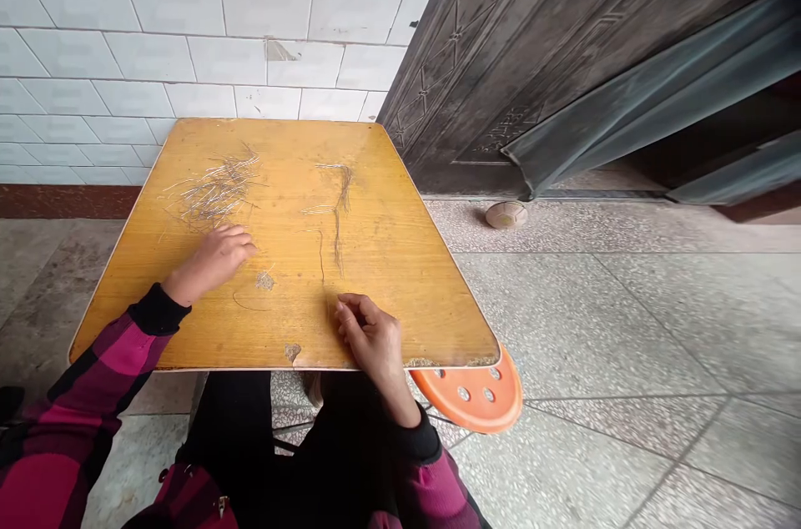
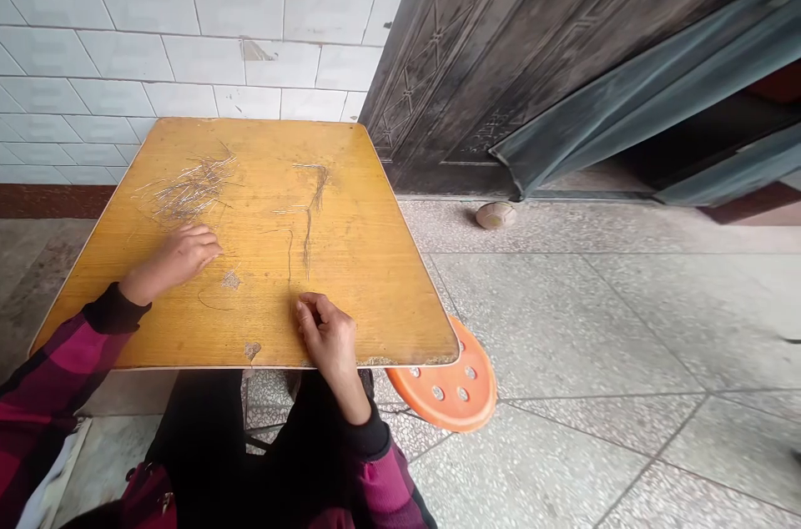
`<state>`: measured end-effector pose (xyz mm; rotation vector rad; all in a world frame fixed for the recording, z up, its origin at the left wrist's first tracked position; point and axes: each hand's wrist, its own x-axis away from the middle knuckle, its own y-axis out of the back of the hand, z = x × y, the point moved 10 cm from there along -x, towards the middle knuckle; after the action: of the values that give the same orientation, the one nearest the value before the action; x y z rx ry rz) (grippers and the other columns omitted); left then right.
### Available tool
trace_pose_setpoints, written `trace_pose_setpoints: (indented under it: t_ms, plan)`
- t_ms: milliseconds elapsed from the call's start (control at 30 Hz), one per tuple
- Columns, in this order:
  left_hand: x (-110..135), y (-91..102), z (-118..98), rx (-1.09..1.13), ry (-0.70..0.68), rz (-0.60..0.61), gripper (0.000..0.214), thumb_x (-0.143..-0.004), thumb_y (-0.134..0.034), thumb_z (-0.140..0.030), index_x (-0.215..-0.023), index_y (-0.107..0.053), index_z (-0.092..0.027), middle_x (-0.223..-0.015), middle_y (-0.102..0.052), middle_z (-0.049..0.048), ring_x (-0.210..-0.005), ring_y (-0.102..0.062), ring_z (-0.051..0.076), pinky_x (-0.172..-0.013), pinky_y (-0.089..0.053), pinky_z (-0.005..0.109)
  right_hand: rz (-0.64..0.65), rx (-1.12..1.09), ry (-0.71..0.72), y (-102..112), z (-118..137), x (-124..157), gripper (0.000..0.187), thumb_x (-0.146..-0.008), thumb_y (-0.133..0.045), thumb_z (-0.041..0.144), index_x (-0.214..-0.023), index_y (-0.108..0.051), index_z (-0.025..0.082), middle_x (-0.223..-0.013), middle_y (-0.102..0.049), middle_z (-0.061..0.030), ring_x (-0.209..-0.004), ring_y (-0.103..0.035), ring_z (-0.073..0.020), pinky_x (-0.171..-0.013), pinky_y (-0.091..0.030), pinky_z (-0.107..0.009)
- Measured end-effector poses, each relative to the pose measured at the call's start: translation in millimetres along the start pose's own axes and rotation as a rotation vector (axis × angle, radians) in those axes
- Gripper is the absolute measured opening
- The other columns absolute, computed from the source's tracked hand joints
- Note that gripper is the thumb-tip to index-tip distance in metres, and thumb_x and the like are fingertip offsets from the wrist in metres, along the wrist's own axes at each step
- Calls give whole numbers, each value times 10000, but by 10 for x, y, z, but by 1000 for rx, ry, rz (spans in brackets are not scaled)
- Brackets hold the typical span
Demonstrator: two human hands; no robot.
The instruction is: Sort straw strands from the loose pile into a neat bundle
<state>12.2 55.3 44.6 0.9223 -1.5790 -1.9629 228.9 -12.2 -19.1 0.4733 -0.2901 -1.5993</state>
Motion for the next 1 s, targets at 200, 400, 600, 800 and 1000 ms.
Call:
trace_pose_setpoints:
  t_ms: [200, 400, 600, 800, 1000]
  plan:
    - [89, 242, 35, 471, 130, -119, 203, -884, -521, -199, -800, -703, -164, -773, -680, 45, -734, -585, 151, -673, -414, 274, -156, -119, 83, 110, 165, -43, 229, -876, -583, 382, -925, -664, 174, -808, -690, -55, -633, -623, -140, -581, -495, -253]
    - [90, -47, -129, 1023, 259, 157, 194, -811, -588, -291, -768, -696, -136, -689, -660, 20, -639, -573, 125, -600, -408, 228, 222, -368, 54, -390, 497, -227, 306, -866, -599, 423, -1025, -651, 167, -715, -649, -8, -443, -490, -68, -434, -420, -202]
    - [172, -249, -356, 1384, 270, 462, 204, -785, -621, -317, -812, -682, -125, -679, -665, 24, -564, -494, 89, -532, -352, 201, 434, -530, -67, -700, 563, -159, 287, -832, -623, 446, -807, -627, 160, -720, -654, 7, -390, -415, -28, -324, -332, -151]
    - [201, -389, -617, 1768, 318, 606, 256, -753, -625, -355, -730, -642, -100, -537, -578, 12, -419, -332, 51, -426, -215, 202, 573, -606, -148, -971, 575, 53, 276, -816, -638, 425, -827, -639, 150, -693, -630, 24, -384, -428, -11, -313, -339, -121]
    - [186, -455, -448, 1686, 444, 451, 374, -783, -609, -470, -695, -600, -107, -525, -527, -3, -427, -328, 49, -430, -203, 201, 417, -583, -181, -938, 498, 54, 263, -816, -631, 415, -799, -611, 154, -634, -612, 32, -373, -484, -33, -322, -410, -139]
